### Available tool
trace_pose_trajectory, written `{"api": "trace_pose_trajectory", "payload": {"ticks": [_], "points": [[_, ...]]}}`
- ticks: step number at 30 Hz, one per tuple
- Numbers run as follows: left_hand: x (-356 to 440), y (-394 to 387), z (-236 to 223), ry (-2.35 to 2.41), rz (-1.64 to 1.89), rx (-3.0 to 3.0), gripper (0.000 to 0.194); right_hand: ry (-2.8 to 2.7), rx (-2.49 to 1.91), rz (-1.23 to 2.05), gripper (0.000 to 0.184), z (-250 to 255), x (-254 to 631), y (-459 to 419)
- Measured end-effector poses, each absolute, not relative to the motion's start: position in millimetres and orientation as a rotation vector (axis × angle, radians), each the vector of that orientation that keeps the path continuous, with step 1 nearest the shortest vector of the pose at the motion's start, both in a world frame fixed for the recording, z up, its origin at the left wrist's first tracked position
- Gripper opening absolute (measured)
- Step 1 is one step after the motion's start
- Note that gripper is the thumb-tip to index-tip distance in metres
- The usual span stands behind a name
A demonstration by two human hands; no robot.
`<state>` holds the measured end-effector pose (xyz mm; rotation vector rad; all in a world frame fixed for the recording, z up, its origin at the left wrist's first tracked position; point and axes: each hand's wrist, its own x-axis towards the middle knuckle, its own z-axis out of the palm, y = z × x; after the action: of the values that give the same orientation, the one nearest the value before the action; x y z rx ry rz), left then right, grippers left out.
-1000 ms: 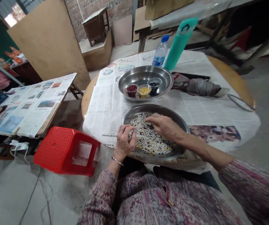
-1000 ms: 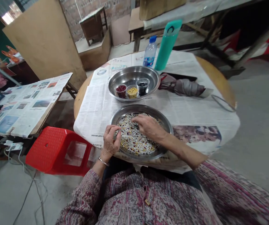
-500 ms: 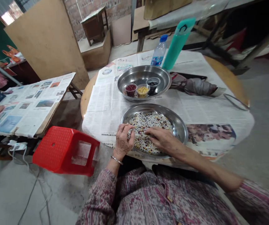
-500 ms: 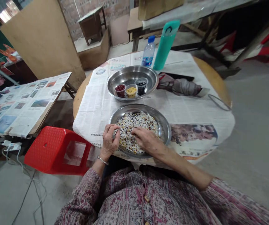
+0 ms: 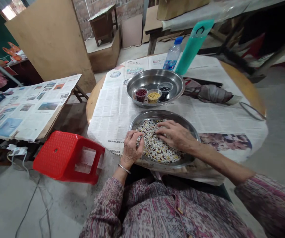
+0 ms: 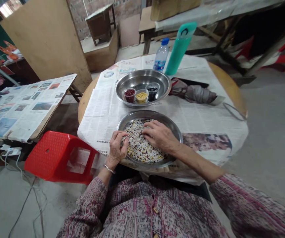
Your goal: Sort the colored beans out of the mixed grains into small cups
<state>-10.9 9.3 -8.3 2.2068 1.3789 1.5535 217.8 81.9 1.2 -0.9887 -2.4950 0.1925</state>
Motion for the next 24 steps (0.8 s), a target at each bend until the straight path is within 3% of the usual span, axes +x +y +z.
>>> {"api": "trace_pose_trajectory", "payload": {"ticks": [5,14,20,24], "points": [[-11,10,-8,1.368,1.559,2.202,0.013,-2.341,-1.283,0.244,0.026,-1,222,90],[-12,8,-6,1.404,1.542,2.202,0.014,-2.604,-0.695,0.382,0.023,5,177,57],[-12,8,-6,1.396,1.524,2.213,0.013,-2.552,-1.157,0.088,0.028,-1,231,93],[-11,8,-6,1.384,1.536,2.199,0.013,-2.564,-1.293,0.203,0.033,-2,256,79]]}}
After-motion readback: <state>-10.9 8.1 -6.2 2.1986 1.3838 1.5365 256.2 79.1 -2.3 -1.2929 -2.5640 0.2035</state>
